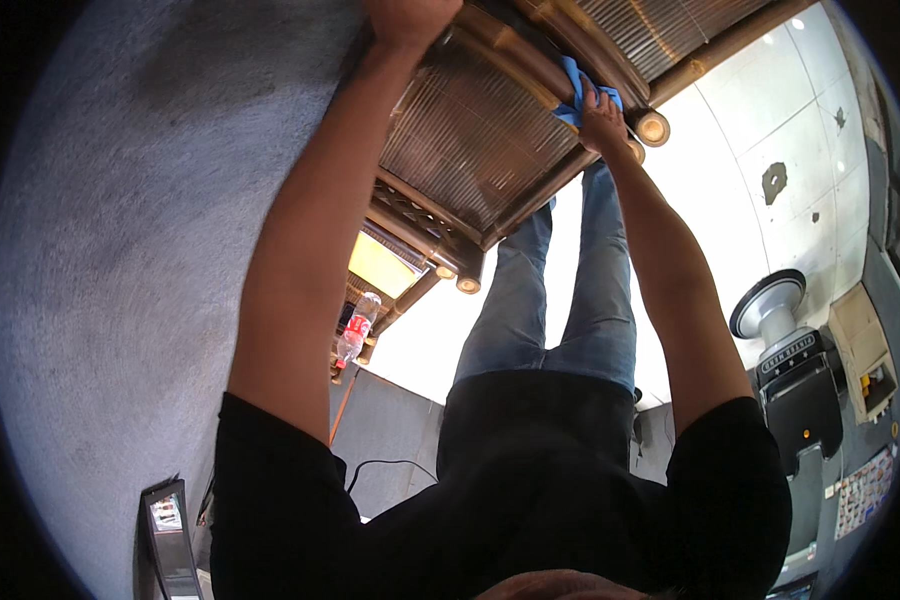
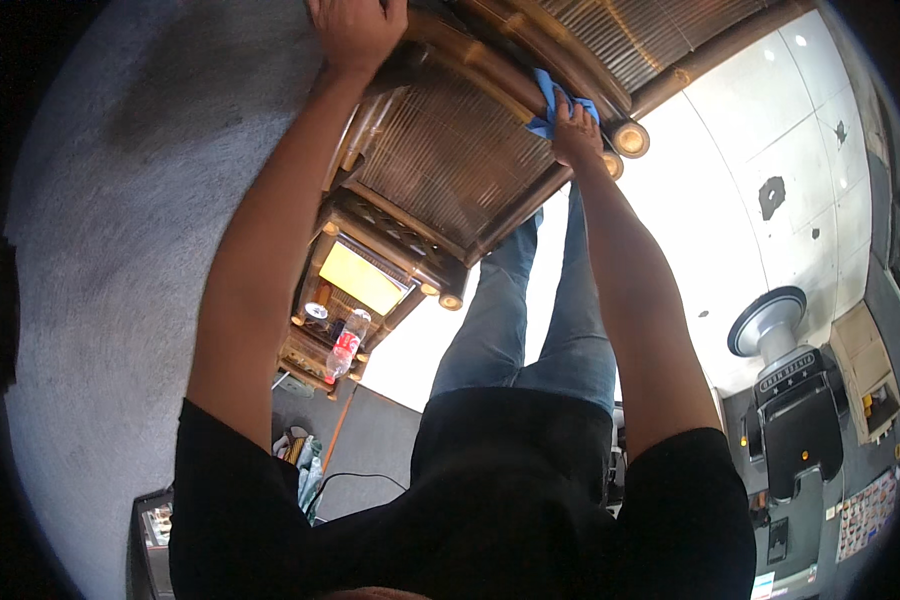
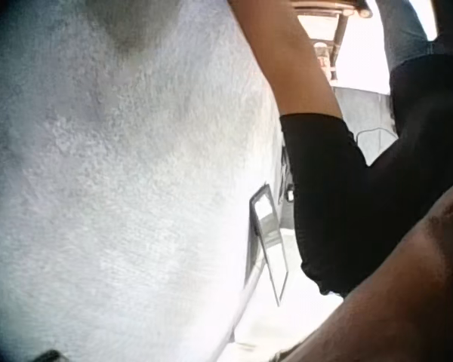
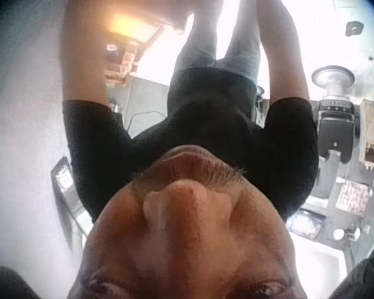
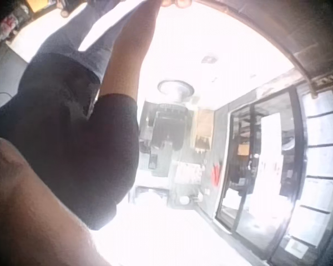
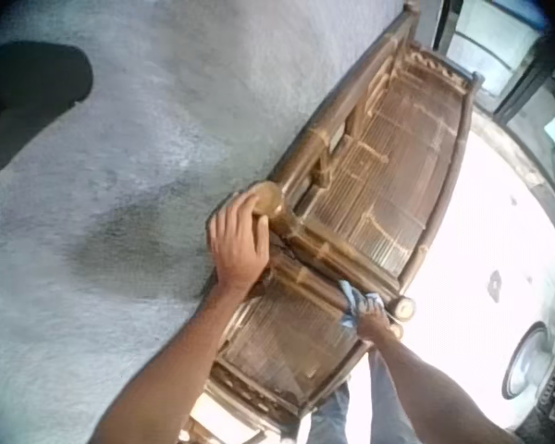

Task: The person cleans a bamboo bench using a blue cloth, wiping the frame and seat slats one section at a time.

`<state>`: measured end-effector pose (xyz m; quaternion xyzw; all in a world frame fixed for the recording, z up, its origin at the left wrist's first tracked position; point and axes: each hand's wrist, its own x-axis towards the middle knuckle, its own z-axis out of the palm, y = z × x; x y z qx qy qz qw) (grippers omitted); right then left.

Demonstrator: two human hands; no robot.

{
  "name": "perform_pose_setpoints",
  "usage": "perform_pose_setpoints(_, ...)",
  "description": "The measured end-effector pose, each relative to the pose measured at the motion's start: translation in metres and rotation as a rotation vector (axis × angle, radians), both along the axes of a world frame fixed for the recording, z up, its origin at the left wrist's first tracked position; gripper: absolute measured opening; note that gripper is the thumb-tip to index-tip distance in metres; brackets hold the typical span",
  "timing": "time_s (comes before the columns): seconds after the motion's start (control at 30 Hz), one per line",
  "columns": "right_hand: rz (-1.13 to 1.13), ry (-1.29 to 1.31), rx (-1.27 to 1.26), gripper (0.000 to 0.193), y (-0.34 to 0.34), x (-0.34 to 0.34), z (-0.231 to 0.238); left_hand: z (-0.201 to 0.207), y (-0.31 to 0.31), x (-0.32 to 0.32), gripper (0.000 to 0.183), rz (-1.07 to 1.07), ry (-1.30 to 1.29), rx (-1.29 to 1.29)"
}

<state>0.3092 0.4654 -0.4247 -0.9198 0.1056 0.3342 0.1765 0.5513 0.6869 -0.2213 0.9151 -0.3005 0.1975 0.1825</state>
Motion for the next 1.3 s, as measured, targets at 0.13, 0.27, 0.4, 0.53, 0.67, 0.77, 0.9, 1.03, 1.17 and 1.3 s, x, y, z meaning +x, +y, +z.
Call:
perform_pose_setpoints(0.13, -0.024, 0.054, 0.020, 0.107, -0.003, -0.011, -0.001, -0.012, 0.043, -0.070, 0.049, 0.238, 0.071, -0.079)
perform_pose_setpoints(0.27, -0.014, -0.055, 0.015, 0.107, 0.001, -0.012, -0.005, -0.038, 0.150, -0.135, 0.059, 0.297, 0.336, 0.039)
perform_pose_setpoints(0.4, -0.032, -0.139, 0.010, 0.102, -0.002, -0.019, -0.010, -0.043, 0.186, -0.140, 0.070, 0.280, 0.627, 0.082)
perform_pose_setpoints(0.53, -0.011, -0.155, -0.006, 0.097, -0.007, -0.018, -0.016, -0.048, 0.190, -0.109, 0.079, 0.281, 0.826, 0.085)
perform_pose_setpoints(0.67, 0.023, -0.107, -0.080, 0.099, -0.005, -0.020, -0.018, -0.046, 0.187, -0.111, 0.070, 0.268, 0.760, 0.125)
perform_pose_setpoints(0.77, 0.029, -0.196, -0.107, 0.098, -0.011, -0.026, -0.019, -0.046, 0.180, -0.110, 0.074, 0.315, 0.725, 0.180)
perform_pose_setpoints(0.9, -0.008, -0.363, -0.108, 0.086, 0.000, -0.033, -0.014, -0.049, 0.183, -0.113, 0.081, 0.338, 0.640, 0.280)
perform_pose_setpoints(1.03, -0.109, -0.519, -0.150, 0.065, 0.025, -0.025, -0.014, -0.052, 0.192, -0.122, 0.086, 0.342, 0.552, 0.344)
perform_pose_setpoints(1.17, -0.133, -0.612, 0.039, 0.069, 0.065, 0.027, -0.025, -0.046, 0.188, -0.120, 0.095, 0.386, 0.678, 0.385)
perform_pose_setpoints(1.3, -0.324, -0.617, 0.313, 0.061, 0.136, 0.134, -0.018, -0.045, 0.168, -0.111, 0.097, 0.364, 0.729, 0.287)
